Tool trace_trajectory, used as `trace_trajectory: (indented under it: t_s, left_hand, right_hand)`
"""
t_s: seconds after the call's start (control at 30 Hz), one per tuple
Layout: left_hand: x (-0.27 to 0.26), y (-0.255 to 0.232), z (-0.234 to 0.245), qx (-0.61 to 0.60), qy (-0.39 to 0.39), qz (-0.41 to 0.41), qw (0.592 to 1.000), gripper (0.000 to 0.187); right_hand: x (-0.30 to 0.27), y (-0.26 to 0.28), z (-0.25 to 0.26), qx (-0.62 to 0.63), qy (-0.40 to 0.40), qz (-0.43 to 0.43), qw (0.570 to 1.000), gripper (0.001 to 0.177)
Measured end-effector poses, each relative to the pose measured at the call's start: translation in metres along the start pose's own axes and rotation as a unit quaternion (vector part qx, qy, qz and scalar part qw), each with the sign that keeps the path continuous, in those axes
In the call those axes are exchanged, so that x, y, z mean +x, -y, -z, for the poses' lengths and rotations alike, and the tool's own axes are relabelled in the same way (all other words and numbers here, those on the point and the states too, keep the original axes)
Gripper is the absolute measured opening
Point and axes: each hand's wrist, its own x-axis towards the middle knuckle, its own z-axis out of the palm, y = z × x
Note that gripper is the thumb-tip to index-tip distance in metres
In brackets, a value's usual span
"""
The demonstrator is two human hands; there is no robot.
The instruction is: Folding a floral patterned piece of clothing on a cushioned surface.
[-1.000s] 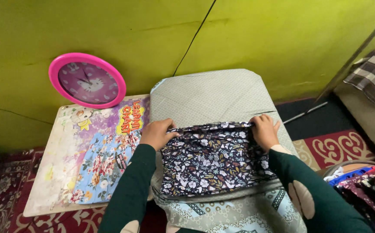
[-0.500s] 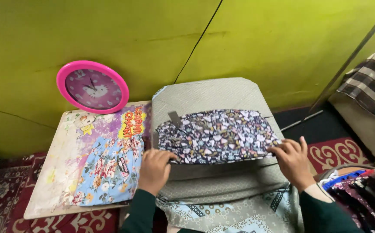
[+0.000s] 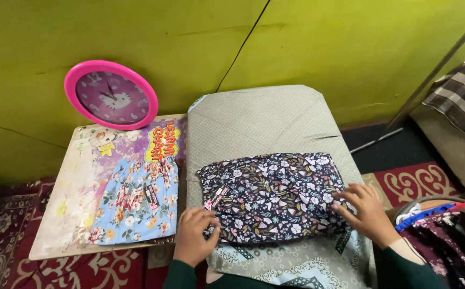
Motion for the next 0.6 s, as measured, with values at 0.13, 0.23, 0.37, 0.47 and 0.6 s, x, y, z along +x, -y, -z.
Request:
trace_trajectory:
  t_s: [0.13,0.23,0.37,0.47,0.6]
  left_hand:
    - [0.062,-0.031,-0.021,0.033,-0.031,0.016,0.999,0.015]
    - [0.090,-0.055,-0.051,0.082,0.086,0.062,0.991,0.063]
    - [0.087,-0.052,-0.080,0.155,0.130,0.101,0.974,0.098]
    - [0.082,-0.048,-0.084,0.164,0.122,0.084,0.975,0.098]
    - [0.080,-0.054,-0.079,0.159,0.133,0.093,0.974,0.098]
  right_hand:
    - [0.064,0.066,-0.041,0.031,-0.093,0.061,0.993,0.045]
    - [0.090,0.120,-0.084,-0.029,0.067,-0.038,0.997,0.072]
    - [0.085,0.134,-0.120,-0.129,0.116,-0.012,0.985,0.094]
    - [0.076,0.112,-0.113,-0.099,0.099,-0.010,0.990,0.094]
    - [0.065,0.066,-0.092,-0.121,0.089,-0.082,0.985,0.094]
